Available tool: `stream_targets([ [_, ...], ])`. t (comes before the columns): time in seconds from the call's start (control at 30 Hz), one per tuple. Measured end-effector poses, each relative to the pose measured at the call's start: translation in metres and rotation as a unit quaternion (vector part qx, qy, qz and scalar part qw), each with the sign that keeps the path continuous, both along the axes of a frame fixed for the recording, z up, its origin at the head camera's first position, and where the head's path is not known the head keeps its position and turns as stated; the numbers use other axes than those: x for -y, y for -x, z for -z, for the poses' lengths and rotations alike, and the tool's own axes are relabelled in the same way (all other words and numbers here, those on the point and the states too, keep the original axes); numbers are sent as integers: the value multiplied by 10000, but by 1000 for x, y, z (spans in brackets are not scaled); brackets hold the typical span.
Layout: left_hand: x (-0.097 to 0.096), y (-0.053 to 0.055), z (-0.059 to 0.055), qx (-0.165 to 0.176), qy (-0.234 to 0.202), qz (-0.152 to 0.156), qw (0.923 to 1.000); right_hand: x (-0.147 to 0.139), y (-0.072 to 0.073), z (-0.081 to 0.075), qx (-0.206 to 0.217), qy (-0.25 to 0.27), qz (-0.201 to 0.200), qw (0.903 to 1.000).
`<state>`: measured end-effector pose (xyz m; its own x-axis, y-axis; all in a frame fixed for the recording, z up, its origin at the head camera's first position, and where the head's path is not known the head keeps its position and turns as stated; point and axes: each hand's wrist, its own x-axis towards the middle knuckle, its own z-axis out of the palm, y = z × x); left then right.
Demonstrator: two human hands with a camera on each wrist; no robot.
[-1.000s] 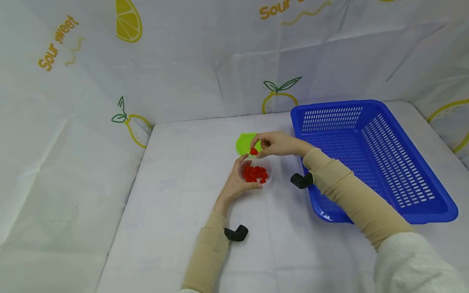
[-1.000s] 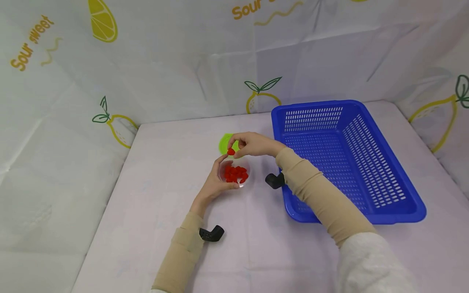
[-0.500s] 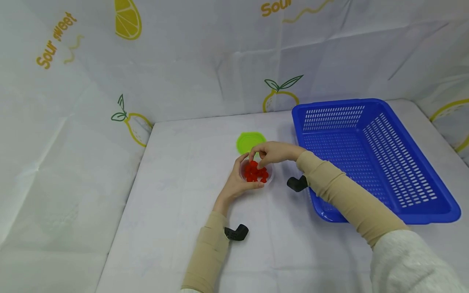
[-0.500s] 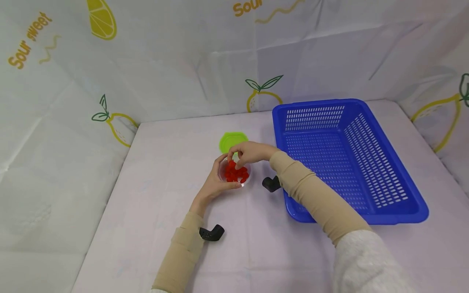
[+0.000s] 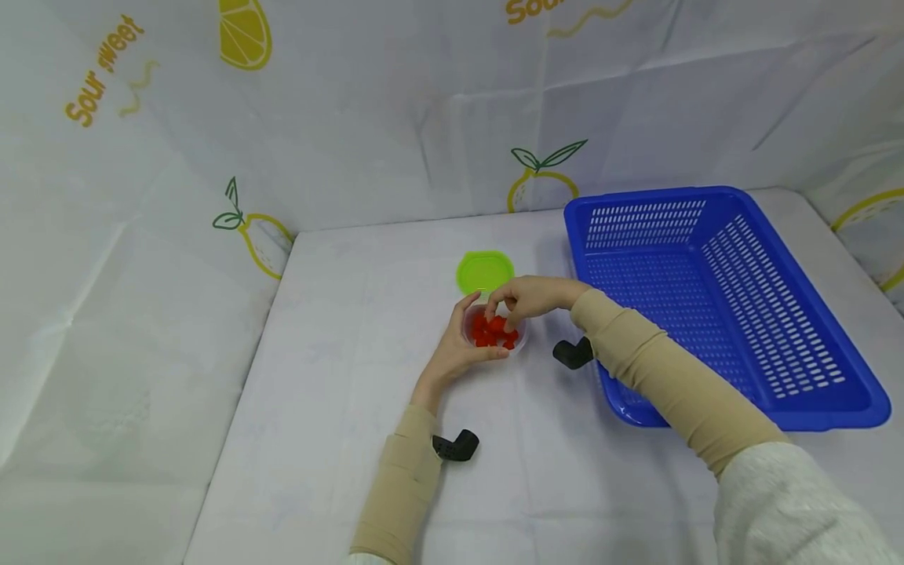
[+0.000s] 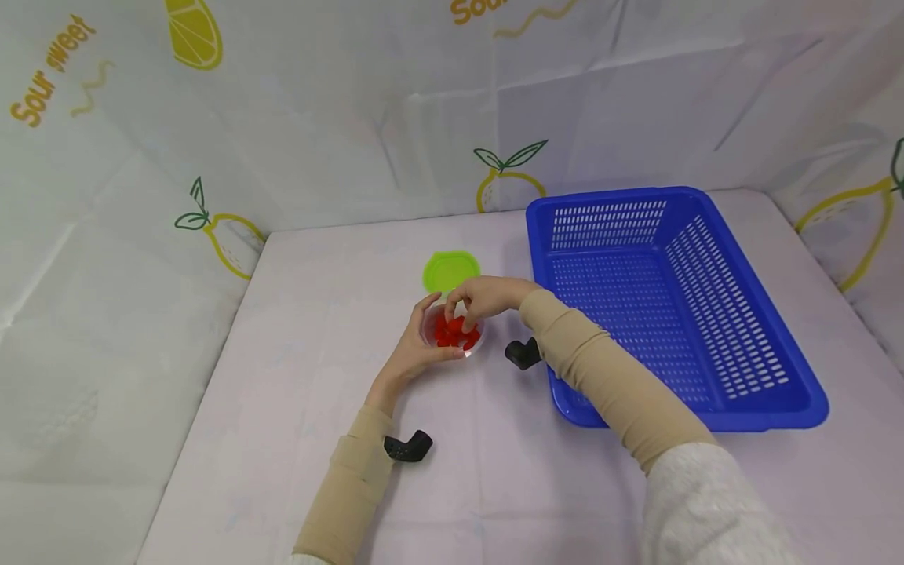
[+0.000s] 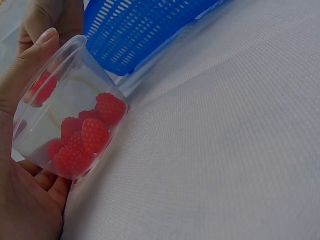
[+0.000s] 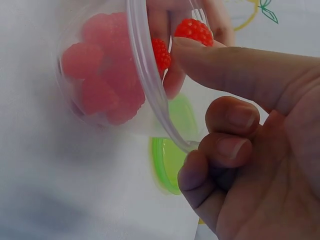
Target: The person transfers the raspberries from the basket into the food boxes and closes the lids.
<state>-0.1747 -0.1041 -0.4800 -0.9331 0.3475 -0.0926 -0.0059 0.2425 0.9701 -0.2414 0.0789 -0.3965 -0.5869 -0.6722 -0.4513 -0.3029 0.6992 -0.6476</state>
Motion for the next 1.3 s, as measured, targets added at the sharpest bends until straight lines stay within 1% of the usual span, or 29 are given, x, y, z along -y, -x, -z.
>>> stream_targets([
  [0.1, 0, 5, 14, -94, -43, -50, 9999, -1, 0, 1, -39, -54, -175, 9998],
  [0.23, 0, 7, 14, -7, -75, -11, 10000, -2, 1, 3, 10, -49, -269, 9996],
  [0.43, -1, 6, 14, 13, -59, -7, 10000, -4, 0, 1, 123, 13, -108, 9999],
  [0.57, -2, 4, 14, -38, -56, -87, 9999, -5, -1, 0, 229, 74, 84, 9997],
  [0.67, -1, 3, 15, -84, -130, -230, 9996, -8, -1, 0, 252, 128, 136, 9995],
  [0.8, -1, 3, 16, -141, -249, -388, 9988, -13, 0, -2, 173, 182, 109, 9996],
  [0.9, -2, 1, 16, -168, -227, -461, 9985, -18, -1, -6, 39, 235, 156, 9996],
  [0.97, -2, 0, 16, -187, -226, -560, 9980, -21, -2, -10, -89, 308, 268, 9991],
  [1.07, -3, 0, 15, -212, -200, -708, 9971, -25, -5, -18, -268, 400, 547, 9973],
  [1.2, -3, -1, 13, -182, -104, -798, 9966, -27, -11, -34, -379, 404, 1064, 9928],
  [1.3, 0, 0, 9, -187, -62, -824, 9964, -26, -14, -46, -500, 565, 1527, 9854],
])
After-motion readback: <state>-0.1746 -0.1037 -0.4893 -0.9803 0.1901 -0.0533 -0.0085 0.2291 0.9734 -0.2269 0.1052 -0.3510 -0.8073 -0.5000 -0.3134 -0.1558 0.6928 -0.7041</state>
